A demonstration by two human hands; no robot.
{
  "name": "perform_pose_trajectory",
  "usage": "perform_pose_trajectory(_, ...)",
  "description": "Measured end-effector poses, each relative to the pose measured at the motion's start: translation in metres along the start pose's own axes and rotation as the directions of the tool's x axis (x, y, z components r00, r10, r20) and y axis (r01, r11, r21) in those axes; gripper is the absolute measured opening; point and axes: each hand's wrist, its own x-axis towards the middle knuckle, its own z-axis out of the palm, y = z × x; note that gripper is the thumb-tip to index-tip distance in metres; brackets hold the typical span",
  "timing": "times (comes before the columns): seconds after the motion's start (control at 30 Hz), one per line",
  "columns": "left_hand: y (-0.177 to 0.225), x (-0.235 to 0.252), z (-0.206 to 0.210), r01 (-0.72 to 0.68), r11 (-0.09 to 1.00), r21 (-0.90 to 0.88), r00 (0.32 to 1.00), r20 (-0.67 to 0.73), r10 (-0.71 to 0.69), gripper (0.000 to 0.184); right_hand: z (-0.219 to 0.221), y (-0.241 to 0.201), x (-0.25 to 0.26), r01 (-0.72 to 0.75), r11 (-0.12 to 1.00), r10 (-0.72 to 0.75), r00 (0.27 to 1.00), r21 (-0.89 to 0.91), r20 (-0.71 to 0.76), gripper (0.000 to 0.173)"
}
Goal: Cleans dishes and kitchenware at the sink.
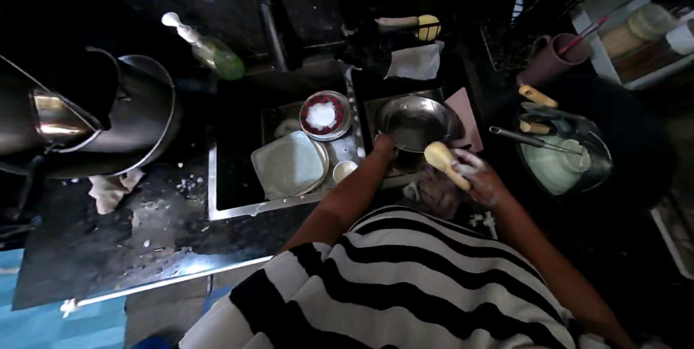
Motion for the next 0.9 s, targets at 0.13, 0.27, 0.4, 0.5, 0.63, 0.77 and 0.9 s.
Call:
perform_pose_trajectory(0.13,0.013,-0.039,-0.028,0.042,0.996,-0.079,0.993,0.117,-0.033,0.036,0.023,-0.023,-0.013,0.104,0.987,-0.104,0.995,-0.120,0.009,0.043)
perform_pose_trajectory(0.27,0.019,-0.069,-0.063,0.003,0.976,-0.217,0.978,0.204,0.042,0.034,0.050,-0.047,-0.030,0.189,0.970,-0.196,0.980,-0.152,-0.030,0.042)
perform_pose_trajectory(0.4,0.029,-0.099,-0.115,-0.045,0.975,-0.219,0.964,0.248,0.100,0.027,0.078,-0.063,-0.051,0.298,0.954,-0.298,0.953,-0.020,-0.047,0.045)
perform_pose_trajectory(0.5,0.040,-0.118,-0.154,-0.100,0.979,-0.177,0.965,0.221,0.139,0.019,0.090,-0.071,-0.064,0.339,0.941,-0.338,0.940,0.014,-0.050,0.048)
perform_pose_trajectory(0.63,0.055,-0.124,-0.186,-0.224,0.973,-0.046,0.949,0.217,0.229,0.026,0.096,-0.077,-0.071,0.366,0.928,-0.356,0.926,0.073,-0.126,0.050)
perform_pose_trajectory(0.77,0.081,-0.129,-0.175,-0.311,0.940,0.143,0.938,0.208,0.278,0.044,0.094,-0.079,-0.069,0.446,0.887,-0.415,0.883,0.118,-0.221,0.049)
perform_pose_trajectory(0.9,0.102,-0.126,-0.135,-0.432,0.734,0.524,0.897,0.164,0.411,0.043,0.076,-0.073,-0.076,0.413,0.906,-0.392,0.901,0.091,-0.186,0.049)
